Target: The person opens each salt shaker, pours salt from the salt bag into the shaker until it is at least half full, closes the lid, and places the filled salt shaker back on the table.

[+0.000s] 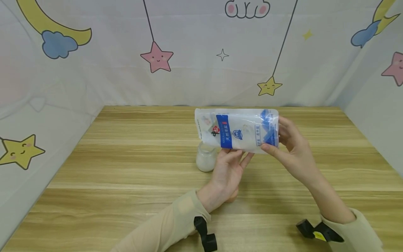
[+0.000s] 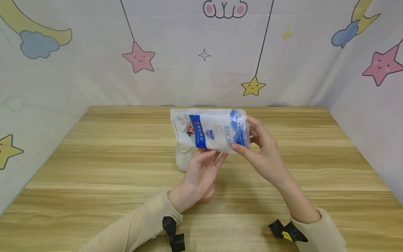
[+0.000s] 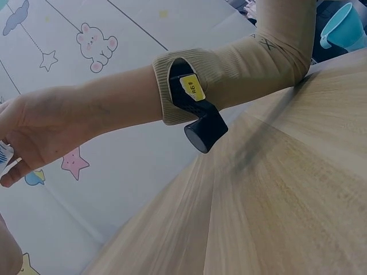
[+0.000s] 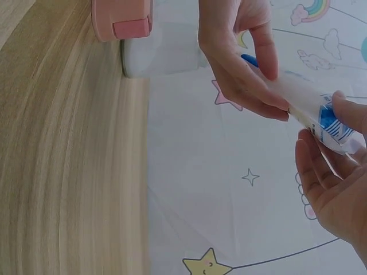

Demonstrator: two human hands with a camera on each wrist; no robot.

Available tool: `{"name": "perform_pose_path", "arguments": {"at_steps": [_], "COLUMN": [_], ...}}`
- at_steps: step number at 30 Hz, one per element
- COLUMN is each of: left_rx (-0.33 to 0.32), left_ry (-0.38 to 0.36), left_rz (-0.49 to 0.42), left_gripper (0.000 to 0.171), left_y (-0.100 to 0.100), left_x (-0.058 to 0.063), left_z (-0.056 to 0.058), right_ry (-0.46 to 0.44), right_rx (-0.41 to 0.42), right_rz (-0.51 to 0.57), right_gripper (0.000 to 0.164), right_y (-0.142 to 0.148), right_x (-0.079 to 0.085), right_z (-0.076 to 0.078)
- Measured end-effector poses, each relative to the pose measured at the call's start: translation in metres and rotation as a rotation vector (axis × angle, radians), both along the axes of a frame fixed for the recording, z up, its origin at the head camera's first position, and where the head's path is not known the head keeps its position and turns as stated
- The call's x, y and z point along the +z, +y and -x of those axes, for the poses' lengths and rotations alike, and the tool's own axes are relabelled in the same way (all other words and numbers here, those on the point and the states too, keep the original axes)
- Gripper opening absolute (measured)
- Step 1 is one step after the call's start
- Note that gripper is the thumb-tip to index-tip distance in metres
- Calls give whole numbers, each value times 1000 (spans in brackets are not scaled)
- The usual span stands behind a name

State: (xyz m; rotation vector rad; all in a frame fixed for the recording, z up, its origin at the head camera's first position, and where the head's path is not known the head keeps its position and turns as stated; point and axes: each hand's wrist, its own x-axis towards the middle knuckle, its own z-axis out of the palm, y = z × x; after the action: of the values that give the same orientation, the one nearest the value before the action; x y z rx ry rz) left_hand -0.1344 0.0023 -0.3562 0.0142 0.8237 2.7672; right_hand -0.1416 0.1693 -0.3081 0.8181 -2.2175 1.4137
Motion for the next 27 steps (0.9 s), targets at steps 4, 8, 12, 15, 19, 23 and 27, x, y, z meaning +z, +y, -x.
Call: {"name": "perform_pose_path", "arguments": {"at_steps": [4, 8, 12, 15, 19, 23, 27], "left_rx": [6, 19, 36, 41, 43, 49, 52], "left_ry": [-2, -11, -33, -51, -75, -85, -87], "left_rz": [-7, -15, -21, -25, -34, -39, -42], "left_gripper": [52, 50, 47, 47, 48, 48, 48], "left_y": [1, 1, 2, 3, 3, 3, 4], "left_x": [0, -1, 0, 0, 1, 2, 2], "left_z": [0, 1, 1, 1, 1, 1, 1], "right_ry": [0, 1, 4, 3, -6, -8, -5], "right_rx": [2, 8, 19, 18, 7, 6, 9], "right_rz": [0, -4, -7, -12, -23, -24, -21], "right_gripper": [70, 69, 69, 69, 70, 69, 69], "right_y": [0, 0, -1, -1, 0, 0, 0], "right_x": [0, 0, -1, -1, 0, 1, 1], "right_z": [0, 0, 1, 1, 0, 0, 1]}}
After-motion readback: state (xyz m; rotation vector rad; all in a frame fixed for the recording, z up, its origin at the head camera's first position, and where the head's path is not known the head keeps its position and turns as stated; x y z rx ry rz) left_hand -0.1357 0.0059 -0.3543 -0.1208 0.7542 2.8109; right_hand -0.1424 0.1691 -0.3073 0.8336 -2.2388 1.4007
